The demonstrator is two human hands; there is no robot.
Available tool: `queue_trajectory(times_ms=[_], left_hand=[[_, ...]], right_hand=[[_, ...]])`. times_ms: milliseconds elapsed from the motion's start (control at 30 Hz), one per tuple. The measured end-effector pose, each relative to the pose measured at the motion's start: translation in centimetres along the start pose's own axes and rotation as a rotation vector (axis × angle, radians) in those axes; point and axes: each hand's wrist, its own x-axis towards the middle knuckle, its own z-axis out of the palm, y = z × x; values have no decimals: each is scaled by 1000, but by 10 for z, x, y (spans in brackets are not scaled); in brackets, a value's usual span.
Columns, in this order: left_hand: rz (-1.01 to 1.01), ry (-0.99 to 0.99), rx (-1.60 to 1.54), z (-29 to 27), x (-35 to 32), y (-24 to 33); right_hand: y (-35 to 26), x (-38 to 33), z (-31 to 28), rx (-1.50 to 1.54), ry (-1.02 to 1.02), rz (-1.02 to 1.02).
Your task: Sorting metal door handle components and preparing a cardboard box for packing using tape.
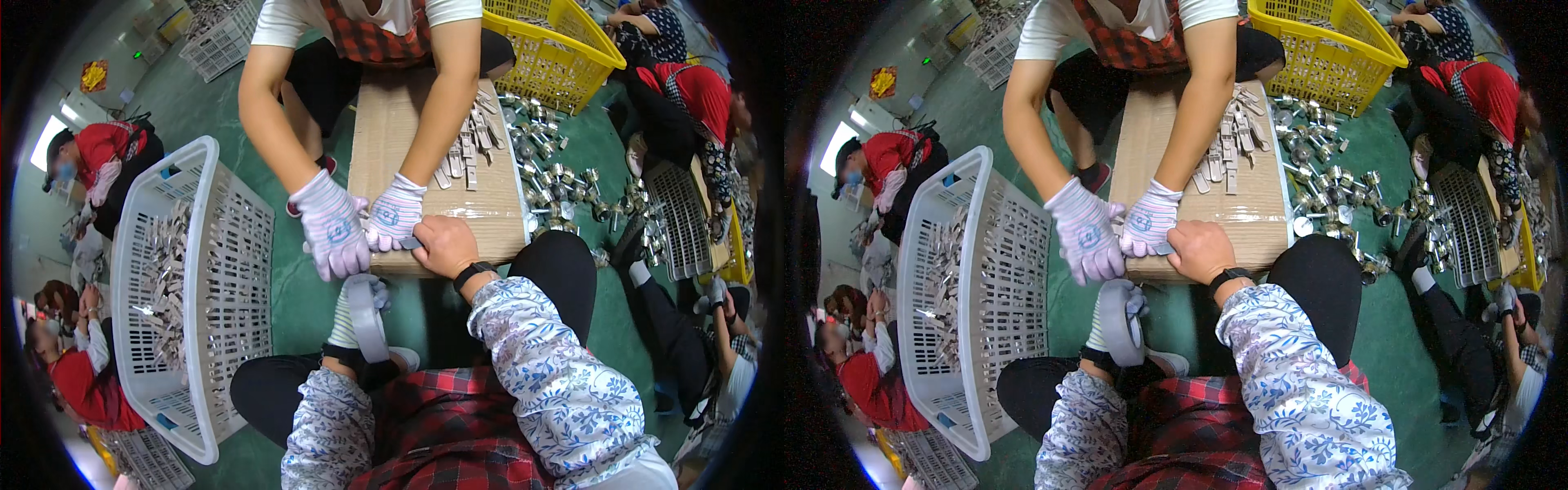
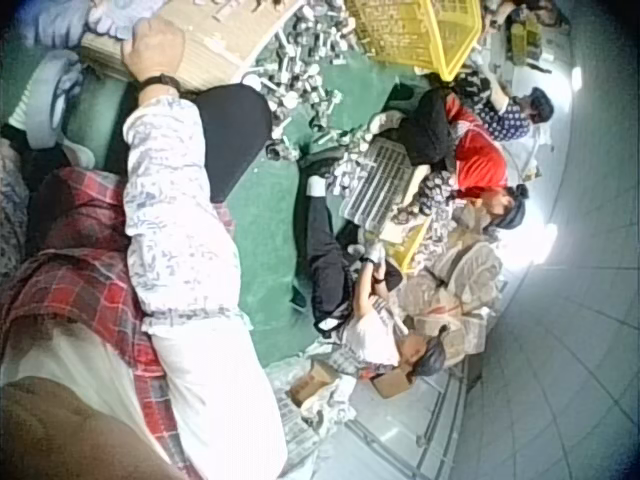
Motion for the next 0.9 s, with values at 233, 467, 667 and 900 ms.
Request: queue_trajectory(times_ms=[233, 467, 667, 900], left_hand=[[56, -75, 103, 7, 1, 7], [229, -139, 269, 42, -2, 24], [372, -89, 657, 19, -20, 19], [399, -57, 869, 20, -15, 6]], right_hand=[[-1, 1, 0, 27, 18, -6], [-1, -1, 1, 46, 38, 21], [-1, 3, 2, 20, 26, -3], [2, 0, 3, 9, -15, 43]])
